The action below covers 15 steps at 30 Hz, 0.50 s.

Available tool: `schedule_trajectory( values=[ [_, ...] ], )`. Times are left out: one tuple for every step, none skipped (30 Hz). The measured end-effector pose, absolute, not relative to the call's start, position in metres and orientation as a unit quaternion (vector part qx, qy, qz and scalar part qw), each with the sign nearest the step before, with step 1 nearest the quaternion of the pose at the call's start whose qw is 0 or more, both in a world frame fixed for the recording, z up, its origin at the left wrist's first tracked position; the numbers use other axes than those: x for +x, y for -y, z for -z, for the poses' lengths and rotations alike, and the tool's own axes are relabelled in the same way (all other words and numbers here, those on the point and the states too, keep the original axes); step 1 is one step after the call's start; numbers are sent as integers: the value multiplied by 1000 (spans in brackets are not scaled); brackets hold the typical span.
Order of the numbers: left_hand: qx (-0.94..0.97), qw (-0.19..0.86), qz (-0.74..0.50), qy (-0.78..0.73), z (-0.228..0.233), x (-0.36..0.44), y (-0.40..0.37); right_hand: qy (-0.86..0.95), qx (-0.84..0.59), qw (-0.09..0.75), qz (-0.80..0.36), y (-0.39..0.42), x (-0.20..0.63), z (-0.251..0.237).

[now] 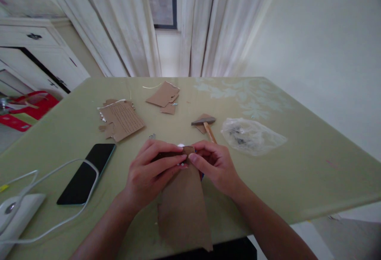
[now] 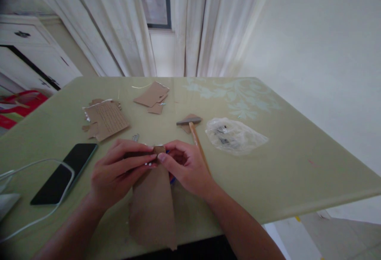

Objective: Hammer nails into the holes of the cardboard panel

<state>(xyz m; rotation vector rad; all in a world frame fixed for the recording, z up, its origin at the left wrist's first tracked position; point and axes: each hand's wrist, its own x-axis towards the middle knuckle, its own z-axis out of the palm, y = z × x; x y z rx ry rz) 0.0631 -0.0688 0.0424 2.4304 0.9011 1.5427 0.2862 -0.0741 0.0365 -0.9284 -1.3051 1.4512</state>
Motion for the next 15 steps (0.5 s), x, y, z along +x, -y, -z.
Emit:
schedule_trajectory(
  values=[
    [806, 60, -509, -295, -42, 63, 69, 535, -381, 472, -588, 74, 286, -37],
    [809, 56, -508, -291, -41, 64, 70, 538, -384, 473, -583, 74, 287, -37],
    [811, 53, -507, -287, -41, 64, 70, 540, -387, 474, -578, 74, 287, -37],
    [813, 52, -506, -285, -41, 64, 70, 542, -389, 473, -576, 74, 287, -37],
    [814, 53, -504, -284, -41, 65, 70, 541, -390, 472, -576, 73, 287, -37],
    [815, 54, -503, -283, -41, 65, 71, 540, -389, 472, -578, 73, 287, -37],
    [815, 55, -503, -282, -41, 65, 71, 540, -387, 472, -580, 73, 287, -36],
    [816, 56, -502, -282, -41, 66, 71, 540, -385, 471, -581, 73, 287, -36],
    [816, 57, -502, -281, -41, 66, 71, 541, -384, 471, -581, 73, 287, -36],
    [817, 57, -502, -279, -41, 66, 71, 543, -383, 472, -580, 73, 287, -36],
    [816, 56, -503, -278, -41, 66, 71, 545, -382, 473, -578, 72, 287, -35],
    [815, 56, -504, -280, -41, 67, 71, 547, -382, 472, -577, 72, 287, -35],
    [813, 56, -506, -282, -41, 67, 71, 548, -382, 471, -577, 72, 287, -35],
    [812, 57, -508, -284, -41, 67, 71, 548, -382, 471, -577, 73, 287, -35],
    [810, 57, -509, -285, -41, 67, 71, 547, -382, 470, -578, 73, 287, -35]
  ],
)
